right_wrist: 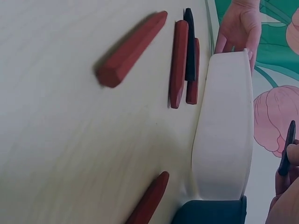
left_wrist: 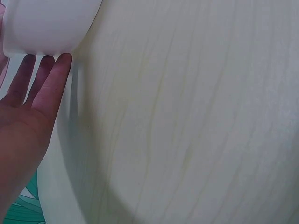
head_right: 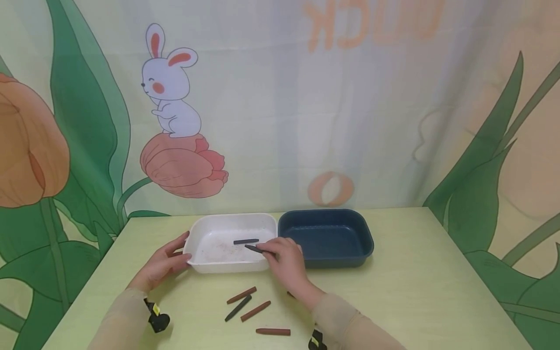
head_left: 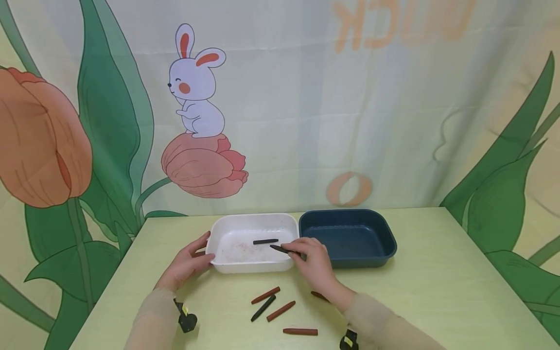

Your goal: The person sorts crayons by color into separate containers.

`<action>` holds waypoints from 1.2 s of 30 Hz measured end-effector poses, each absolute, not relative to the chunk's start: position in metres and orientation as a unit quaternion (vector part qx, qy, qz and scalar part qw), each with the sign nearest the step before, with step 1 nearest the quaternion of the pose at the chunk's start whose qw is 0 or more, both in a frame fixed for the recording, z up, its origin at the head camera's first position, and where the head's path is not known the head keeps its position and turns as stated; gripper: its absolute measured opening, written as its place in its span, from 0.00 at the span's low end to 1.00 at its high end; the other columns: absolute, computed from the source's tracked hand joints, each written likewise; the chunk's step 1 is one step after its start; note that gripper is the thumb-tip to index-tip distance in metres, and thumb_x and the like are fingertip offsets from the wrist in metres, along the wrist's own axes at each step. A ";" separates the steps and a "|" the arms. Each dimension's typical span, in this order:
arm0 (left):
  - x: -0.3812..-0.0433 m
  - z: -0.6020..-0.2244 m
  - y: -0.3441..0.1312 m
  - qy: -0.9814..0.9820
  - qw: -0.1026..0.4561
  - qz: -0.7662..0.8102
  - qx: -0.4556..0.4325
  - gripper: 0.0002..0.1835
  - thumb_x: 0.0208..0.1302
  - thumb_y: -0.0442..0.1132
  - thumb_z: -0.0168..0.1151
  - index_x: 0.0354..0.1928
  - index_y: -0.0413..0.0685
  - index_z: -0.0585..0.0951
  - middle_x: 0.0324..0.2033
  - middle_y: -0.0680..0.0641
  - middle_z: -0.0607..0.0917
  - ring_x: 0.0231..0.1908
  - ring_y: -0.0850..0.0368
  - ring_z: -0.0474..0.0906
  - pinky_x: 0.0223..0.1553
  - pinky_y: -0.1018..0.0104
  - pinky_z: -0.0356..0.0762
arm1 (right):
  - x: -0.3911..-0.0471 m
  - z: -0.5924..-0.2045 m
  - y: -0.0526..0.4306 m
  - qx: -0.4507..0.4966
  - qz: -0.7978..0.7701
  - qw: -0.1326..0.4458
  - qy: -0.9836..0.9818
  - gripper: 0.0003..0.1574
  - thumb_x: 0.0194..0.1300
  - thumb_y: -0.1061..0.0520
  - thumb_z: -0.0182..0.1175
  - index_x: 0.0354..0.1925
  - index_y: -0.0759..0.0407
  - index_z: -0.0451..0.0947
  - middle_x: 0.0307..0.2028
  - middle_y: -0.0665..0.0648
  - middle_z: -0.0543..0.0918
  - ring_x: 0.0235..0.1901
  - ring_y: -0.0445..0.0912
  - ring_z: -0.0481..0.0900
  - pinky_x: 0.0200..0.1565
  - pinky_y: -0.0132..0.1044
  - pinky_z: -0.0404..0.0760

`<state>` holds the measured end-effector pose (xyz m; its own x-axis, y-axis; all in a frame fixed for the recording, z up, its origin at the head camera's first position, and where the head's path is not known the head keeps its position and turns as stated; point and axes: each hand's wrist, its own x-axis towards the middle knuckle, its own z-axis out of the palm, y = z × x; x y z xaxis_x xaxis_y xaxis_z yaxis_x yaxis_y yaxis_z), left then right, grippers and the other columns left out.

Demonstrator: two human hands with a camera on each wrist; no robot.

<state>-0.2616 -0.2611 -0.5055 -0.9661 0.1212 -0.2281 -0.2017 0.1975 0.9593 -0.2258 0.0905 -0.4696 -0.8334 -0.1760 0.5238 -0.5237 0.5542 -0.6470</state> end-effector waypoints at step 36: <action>-0.260 -0.506 -0.261 0.758 0.127 0.639 -0.032 0.45 0.64 0.40 0.68 0.78 0.65 0.55 0.75 0.46 0.57 0.69 0.40 0.61 0.62 0.51 0.70 | -0.275 -0.458 0.053 0.185 0.364 0.178 -0.895 0.14 0.60 0.65 0.69 0.41 0.49 0.90 0.40 0.49 0.87 0.45 0.51 0.79 0.49 0.53 0.75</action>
<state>-0.2602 -0.2607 -0.5057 -0.9658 0.1142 -0.2328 -0.2100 0.1826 0.9605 -0.2749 0.0526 -0.4584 -0.8683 -0.2009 0.4535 -0.4604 0.6664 -0.5865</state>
